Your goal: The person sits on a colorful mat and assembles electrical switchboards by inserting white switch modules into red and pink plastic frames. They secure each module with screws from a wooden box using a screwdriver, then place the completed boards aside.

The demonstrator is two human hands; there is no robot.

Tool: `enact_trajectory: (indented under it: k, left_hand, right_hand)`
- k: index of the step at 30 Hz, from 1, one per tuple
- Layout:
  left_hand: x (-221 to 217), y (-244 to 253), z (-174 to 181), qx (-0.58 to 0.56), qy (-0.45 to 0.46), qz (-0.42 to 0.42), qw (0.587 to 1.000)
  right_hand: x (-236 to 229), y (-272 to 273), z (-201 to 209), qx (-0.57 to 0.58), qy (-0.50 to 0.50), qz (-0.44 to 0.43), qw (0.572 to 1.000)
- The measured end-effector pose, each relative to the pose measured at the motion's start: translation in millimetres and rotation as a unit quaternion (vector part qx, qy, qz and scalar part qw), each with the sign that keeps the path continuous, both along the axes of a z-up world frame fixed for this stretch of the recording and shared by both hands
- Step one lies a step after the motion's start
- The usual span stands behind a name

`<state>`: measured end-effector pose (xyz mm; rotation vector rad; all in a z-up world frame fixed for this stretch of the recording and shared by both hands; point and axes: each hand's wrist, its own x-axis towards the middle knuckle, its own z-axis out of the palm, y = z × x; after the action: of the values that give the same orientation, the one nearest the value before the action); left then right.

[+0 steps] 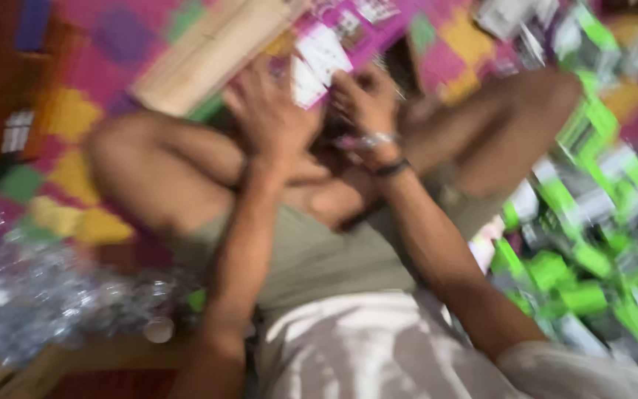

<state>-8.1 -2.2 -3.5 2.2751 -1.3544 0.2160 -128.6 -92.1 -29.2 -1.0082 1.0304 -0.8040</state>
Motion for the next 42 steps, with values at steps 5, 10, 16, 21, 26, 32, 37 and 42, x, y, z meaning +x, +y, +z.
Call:
enact_trajectory:
  k: [5,10,16,21,26,32,37,42]
  left_hand:
    - [8.2,6.2,-3.4,0.040,0.014,0.012,0.999]
    - [15.0,8.5,10.2,0.029,0.020,0.047,0.998]
    - [19.3,10.6,5.5,0.052,0.019,0.034,0.998]
    - [16.6,9.0,-1.5,0.022,0.008,-0.005,1.000]
    - [15.5,10.0,-3.0,0.048,0.008,0.002,0.999]
    - [16.7,11.7,-5.9,0.031,0.002,-0.018,0.999]
    - [17.0,9.3,-7.3,0.053,0.016,-0.022,0.998]
    - [15.0,7.8,-5.2,0.059,0.033,-0.019,0.998]
  right_hand:
    - [-0.3,-2.3,-18.6,-0.186,0.078,0.019,0.979]
    - [-52.0,-36.4,-21.8,-0.488,0.541,0.049,0.684]
    - [-35.9,-43.6,-42.6,-0.427,0.557,0.118,0.702]
    - [-42.8,-44.4,-45.6,-0.394,0.592,0.101,0.696]
    - [-54.9,-45.7,-59.4,-0.480,0.579,0.055,0.657]
    - [-61.1,-46.1,-73.1,-0.509,0.554,0.031,0.658]
    - [-54.3,-49.9,-77.7,-0.509,0.520,0.119,0.675]
    - [-54.1,-53.3,-79.0,-0.491,0.482,0.134,0.713]
